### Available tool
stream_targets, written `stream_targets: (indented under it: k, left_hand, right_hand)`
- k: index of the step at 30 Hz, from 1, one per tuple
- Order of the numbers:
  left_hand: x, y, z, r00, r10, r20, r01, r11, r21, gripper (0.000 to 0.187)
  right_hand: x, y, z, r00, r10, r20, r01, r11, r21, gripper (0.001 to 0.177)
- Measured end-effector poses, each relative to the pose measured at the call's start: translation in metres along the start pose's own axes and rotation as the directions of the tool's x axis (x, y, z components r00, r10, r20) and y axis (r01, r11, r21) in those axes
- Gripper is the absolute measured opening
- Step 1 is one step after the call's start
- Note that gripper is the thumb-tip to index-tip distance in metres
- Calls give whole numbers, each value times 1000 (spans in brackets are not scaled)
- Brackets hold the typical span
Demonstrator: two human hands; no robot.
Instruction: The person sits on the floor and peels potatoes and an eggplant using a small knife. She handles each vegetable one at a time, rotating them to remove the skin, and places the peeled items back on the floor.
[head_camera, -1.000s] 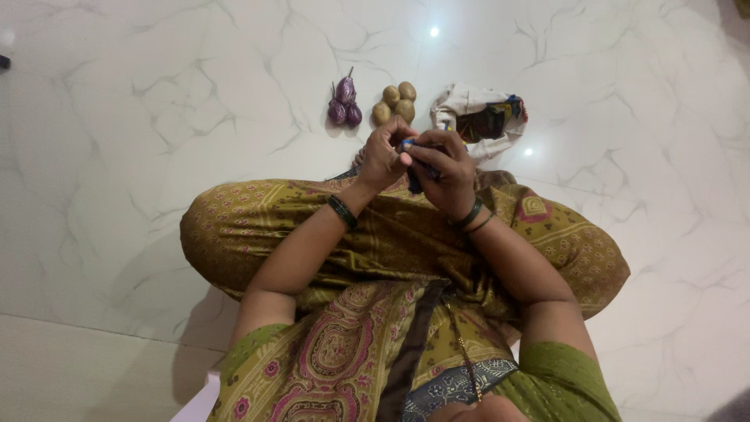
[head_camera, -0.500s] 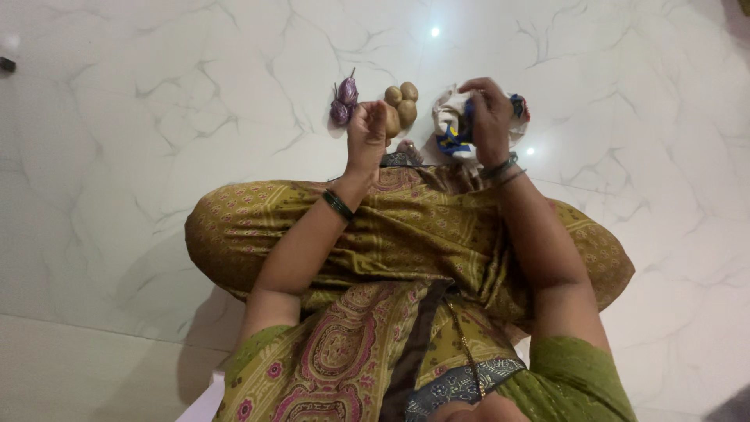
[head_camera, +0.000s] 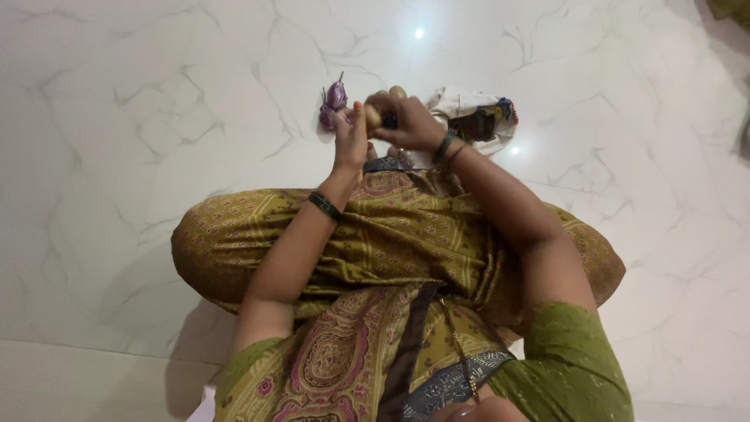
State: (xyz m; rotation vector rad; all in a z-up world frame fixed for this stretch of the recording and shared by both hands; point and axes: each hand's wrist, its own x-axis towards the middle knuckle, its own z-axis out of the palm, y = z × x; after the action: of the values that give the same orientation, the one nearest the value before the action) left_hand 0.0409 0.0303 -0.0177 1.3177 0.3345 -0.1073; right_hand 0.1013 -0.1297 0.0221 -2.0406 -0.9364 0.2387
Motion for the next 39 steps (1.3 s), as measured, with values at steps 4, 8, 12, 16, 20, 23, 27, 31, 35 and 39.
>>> stream_targets:
  k: [4, 8, 12, 16, 20, 23, 27, 31, 35, 39]
  left_hand:
    - [-7, 12, -4, 998, 60, 4, -59, 993, -98, 56]
    - [-11, 9, -9, 995, 83, -57, -88, 991, -98, 51]
    - [-9, 1, -16, 996, 70, -52, -77, 984, -159, 42]
    - [-8, -2, -21, 995, 90, -39, -96, 969, -229, 34]
    - [-10, 0, -20, 997, 79, -13, -80, 973, -218, 31]
    - [-16, 3, -21, 997, 80, 22, -75, 979, -191, 31]
    - [-20, 8, -17, 995, 84, 59, -72, 980, -184, 31]
    - [-21, 10, -15, 994, 78, 75, -67, 988, -138, 31]
    - [-19, 11, -15, 990, 107, 96, -92, 984, -150, 30]
    - [-19, 11, -14, 991, 100, 88, -85, 982, -168, 28]
  right_hand:
    - [29, 63, 3, 973, 224, -47, -228, 932, -283, 51]
    - [40, 126, 36, 856, 513, -67, -477, 731, -488, 25]
    - [42, 168, 65, 871, 469, -145, -464, 692, -553, 27]
    - [52, 179, 74, 819, 549, -168, -535, 624, -570, 49]
    - [50, 176, 77, 832, 518, -199, -534, 652, -539, 43]
    - [47, 175, 80, 812, 567, -138, -543, 646, -536, 50]
    - [45, 176, 76, 816, 563, -132, -527, 630, -570, 49]
    - [42, 172, 72, 815, 574, -83, -508, 637, -579, 48]
    - [44, 169, 70, 807, 585, -73, -517, 643, -565, 52]
    - [45, 168, 71, 834, 541, -107, -507, 675, -536, 56]
